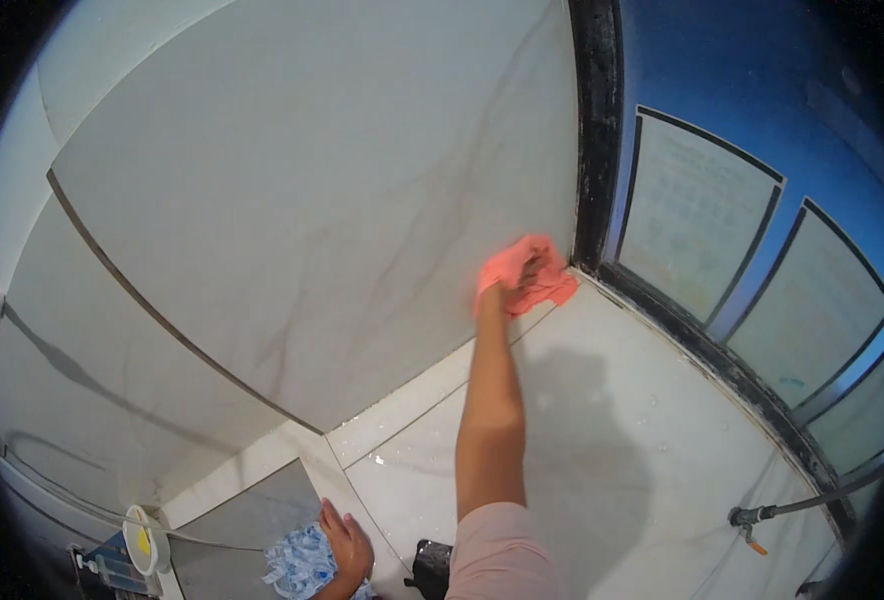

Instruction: The person washes a white plastic bowl under a stream of water with a sponge, sets the bowl down, and then uses the sponge and a cloth to scrub and wipe the tiled wall surface above a sink filled with blue bottle caps.

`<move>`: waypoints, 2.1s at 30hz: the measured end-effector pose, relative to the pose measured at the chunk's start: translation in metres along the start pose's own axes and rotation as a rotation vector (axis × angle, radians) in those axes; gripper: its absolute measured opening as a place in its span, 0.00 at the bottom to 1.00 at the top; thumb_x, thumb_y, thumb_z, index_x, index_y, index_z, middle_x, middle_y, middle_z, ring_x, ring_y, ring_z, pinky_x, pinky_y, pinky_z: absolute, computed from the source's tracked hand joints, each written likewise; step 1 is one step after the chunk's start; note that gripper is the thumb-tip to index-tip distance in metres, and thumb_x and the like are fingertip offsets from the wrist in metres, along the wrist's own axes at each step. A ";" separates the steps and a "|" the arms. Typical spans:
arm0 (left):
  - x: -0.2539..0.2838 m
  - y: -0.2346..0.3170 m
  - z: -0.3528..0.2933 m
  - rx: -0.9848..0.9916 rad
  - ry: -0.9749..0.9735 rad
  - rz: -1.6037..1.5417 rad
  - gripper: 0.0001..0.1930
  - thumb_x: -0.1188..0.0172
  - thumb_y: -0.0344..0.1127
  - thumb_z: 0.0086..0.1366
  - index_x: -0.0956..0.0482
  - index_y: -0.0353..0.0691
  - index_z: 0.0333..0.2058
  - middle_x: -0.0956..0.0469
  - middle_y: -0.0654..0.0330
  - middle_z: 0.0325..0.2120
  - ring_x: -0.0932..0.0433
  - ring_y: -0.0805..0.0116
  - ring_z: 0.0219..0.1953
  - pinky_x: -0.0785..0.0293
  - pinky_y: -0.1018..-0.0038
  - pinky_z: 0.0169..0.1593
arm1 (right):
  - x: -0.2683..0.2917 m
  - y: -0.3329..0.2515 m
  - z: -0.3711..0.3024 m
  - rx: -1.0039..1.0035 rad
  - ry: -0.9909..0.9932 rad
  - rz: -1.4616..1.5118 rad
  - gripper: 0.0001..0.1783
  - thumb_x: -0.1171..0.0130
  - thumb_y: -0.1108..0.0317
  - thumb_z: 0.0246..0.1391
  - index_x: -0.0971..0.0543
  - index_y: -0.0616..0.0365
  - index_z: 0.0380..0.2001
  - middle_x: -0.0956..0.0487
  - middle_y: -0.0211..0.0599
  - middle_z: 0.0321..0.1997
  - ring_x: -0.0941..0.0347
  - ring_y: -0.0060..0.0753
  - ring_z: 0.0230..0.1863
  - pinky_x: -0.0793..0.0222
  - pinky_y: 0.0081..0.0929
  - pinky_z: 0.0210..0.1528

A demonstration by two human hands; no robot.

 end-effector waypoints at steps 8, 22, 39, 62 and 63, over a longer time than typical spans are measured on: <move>0.006 -0.007 0.000 0.038 0.021 -0.023 0.29 0.60 0.41 0.64 0.52 0.35 0.60 0.50 0.31 0.55 0.48 0.34 0.57 0.52 0.43 0.56 | 0.066 0.070 -0.151 -0.072 0.125 0.175 0.07 0.50 0.65 0.51 0.35 0.53 0.29 0.36 0.27 0.30 0.42 0.24 0.42 0.48 0.23 0.48; 0.014 -0.027 -0.007 0.144 0.021 0.033 0.30 0.58 0.42 0.63 0.54 0.39 0.61 0.47 0.32 0.54 0.47 0.36 0.57 0.54 0.38 0.54 | 0.033 0.334 -0.387 0.040 1.761 2.468 0.29 0.46 0.60 0.49 0.38 0.50 0.55 0.36 0.50 0.56 0.45 0.67 0.58 0.51 0.67 0.55; -0.002 -0.070 -0.004 0.202 -0.284 -0.160 0.32 0.57 0.50 0.63 0.52 0.41 0.61 0.48 0.36 0.57 0.51 0.34 0.59 0.56 0.41 0.58 | 0.054 0.361 -0.471 0.832 1.888 2.422 0.14 0.56 0.59 0.45 0.29 0.59 0.20 0.35 0.42 0.22 0.41 0.37 0.22 0.46 0.33 0.22; 0.391 -0.385 -0.113 0.489 0.143 -0.931 0.15 0.51 0.36 0.64 0.31 0.33 0.45 0.25 0.58 0.35 0.28 0.73 0.34 0.29 0.77 0.38 | 0.127 0.372 -0.723 0.579 2.409 2.214 0.24 0.44 0.60 0.41 0.31 0.56 0.45 0.26 0.40 0.35 0.29 0.41 0.36 0.33 0.34 0.37; 0.409 -0.392 -0.106 0.510 0.202 -0.954 0.15 0.51 0.36 0.64 0.31 0.33 0.45 0.26 0.58 0.34 0.29 0.73 0.33 0.30 0.77 0.37 | 0.133 0.397 -0.725 0.607 2.362 2.340 0.26 0.43 0.60 0.41 0.31 0.56 0.46 0.25 0.41 0.36 0.28 0.43 0.36 0.32 0.35 0.38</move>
Point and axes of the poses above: each hand's wrist, its own z-axis towards the middle knuckle, its own x-axis out of the back of the hand, y = z × x, the point moved 10 cm from there along z, towards the middle knuckle
